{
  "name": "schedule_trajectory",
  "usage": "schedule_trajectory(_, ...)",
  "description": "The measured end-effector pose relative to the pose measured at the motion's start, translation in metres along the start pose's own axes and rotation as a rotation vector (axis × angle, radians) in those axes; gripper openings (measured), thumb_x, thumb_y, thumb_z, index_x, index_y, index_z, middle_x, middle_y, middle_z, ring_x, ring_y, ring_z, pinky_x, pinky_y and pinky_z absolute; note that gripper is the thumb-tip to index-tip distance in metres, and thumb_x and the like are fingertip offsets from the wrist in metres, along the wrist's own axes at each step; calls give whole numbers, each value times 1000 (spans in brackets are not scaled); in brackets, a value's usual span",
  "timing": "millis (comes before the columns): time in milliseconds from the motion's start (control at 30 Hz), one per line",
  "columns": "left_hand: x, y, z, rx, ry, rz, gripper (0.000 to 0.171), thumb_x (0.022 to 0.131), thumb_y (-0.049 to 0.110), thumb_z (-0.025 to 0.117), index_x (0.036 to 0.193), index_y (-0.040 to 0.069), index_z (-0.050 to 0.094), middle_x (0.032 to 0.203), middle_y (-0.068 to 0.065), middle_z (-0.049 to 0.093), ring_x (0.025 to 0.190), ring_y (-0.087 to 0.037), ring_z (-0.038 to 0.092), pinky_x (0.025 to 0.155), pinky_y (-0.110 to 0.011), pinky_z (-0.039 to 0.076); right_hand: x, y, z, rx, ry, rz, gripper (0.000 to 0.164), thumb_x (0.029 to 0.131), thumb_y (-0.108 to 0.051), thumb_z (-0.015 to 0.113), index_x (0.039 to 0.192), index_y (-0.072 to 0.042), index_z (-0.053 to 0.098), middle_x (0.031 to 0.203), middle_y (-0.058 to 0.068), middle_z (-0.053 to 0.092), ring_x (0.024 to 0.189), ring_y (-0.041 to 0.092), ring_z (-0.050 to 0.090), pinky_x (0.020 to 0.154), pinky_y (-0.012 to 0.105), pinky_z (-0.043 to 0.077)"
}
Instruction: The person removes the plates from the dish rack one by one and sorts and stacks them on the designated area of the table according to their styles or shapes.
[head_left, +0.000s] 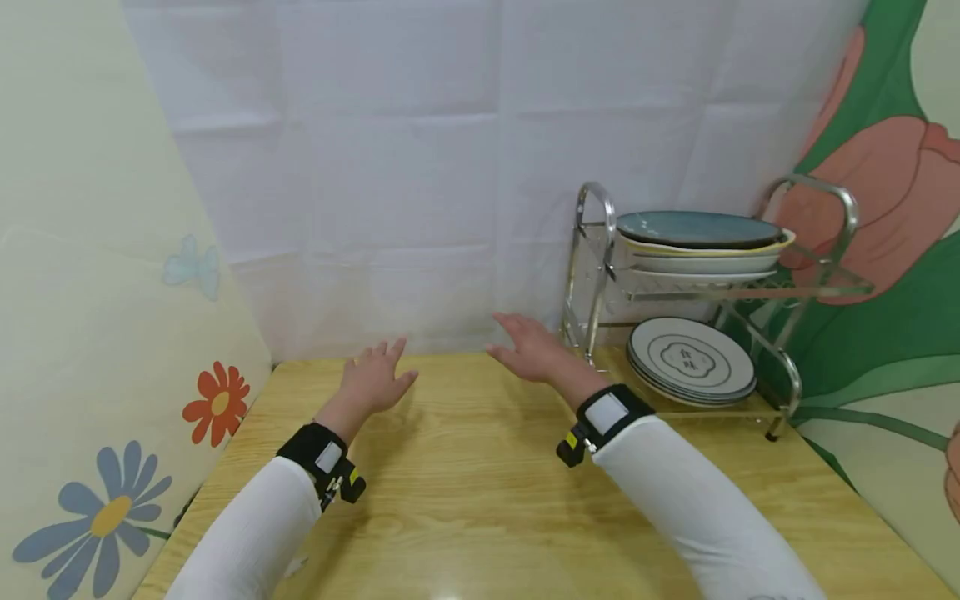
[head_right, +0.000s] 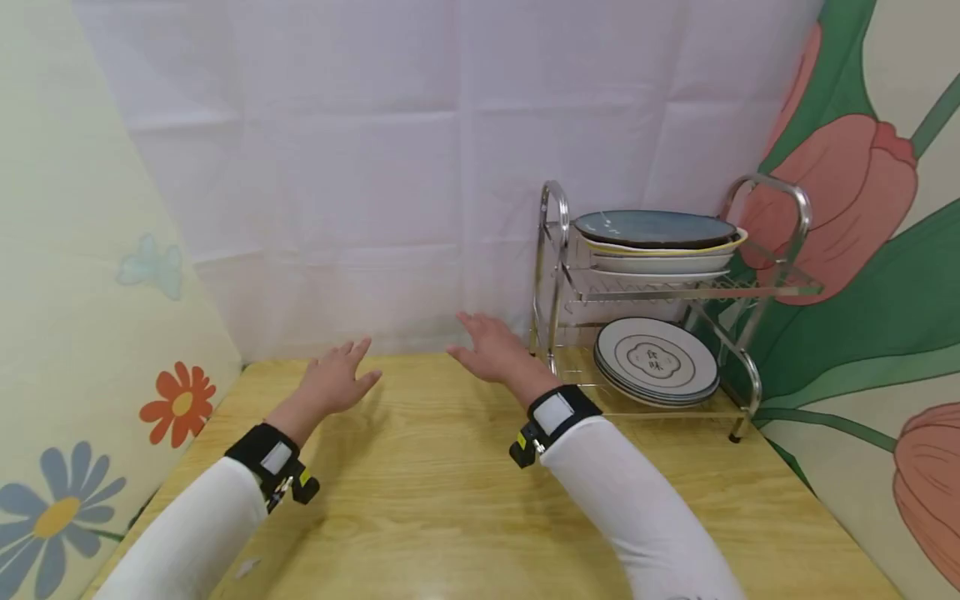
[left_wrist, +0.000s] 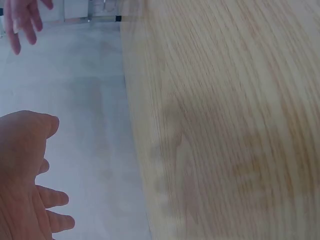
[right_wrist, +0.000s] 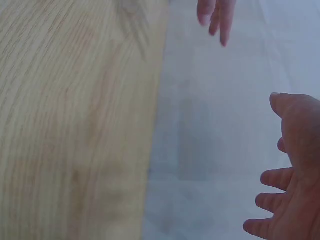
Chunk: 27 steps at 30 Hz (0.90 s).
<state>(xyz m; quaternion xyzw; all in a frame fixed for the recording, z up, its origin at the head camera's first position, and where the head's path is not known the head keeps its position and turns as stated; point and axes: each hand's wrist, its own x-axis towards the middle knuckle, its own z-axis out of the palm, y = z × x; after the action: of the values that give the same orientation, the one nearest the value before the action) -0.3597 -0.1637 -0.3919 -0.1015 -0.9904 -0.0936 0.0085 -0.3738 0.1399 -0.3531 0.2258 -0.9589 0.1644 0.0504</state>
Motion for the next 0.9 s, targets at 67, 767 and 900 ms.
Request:
schedule_trajectory(67, -2, 4, -1, -15, 13, 19, 74, 107, 51, 42, 167, 18, 14, 168, -22, 27, 152, -49, 30, 117, -73, 27, -3, -6, -9, 4, 2, -41, 70, 106, -46, 50, 162, -8, 30, 165, 19, 36, 152, 41, 35, 124, 57, 29)
schedule_trajectory(767, -34, -3, 8, -147, 40, 56, 73, 105, 47, 48, 165, 15, 22, 163, -18, 39, 147, -43, 43, 108, -67, 43, -60, -31, -236, -238, 196, -90, 60, 105, -57, 43, 146, -14, 54, 132, 16, 68, 113, 35, 66, 95, 57, 51)
schedule_trajectory(900, -37, -4, 7, -148, 38, 49, 73, 105, 46, 49, 165, 13, 23, 163, -19, 39, 147, -44, 43, 109, -68, 43, -64, -7, -270, -269, 185, 48, 68, 105, -61, 37, 151, -12, 47, 139, 23, 61, 117, 43, 61, 95, 61, 49)
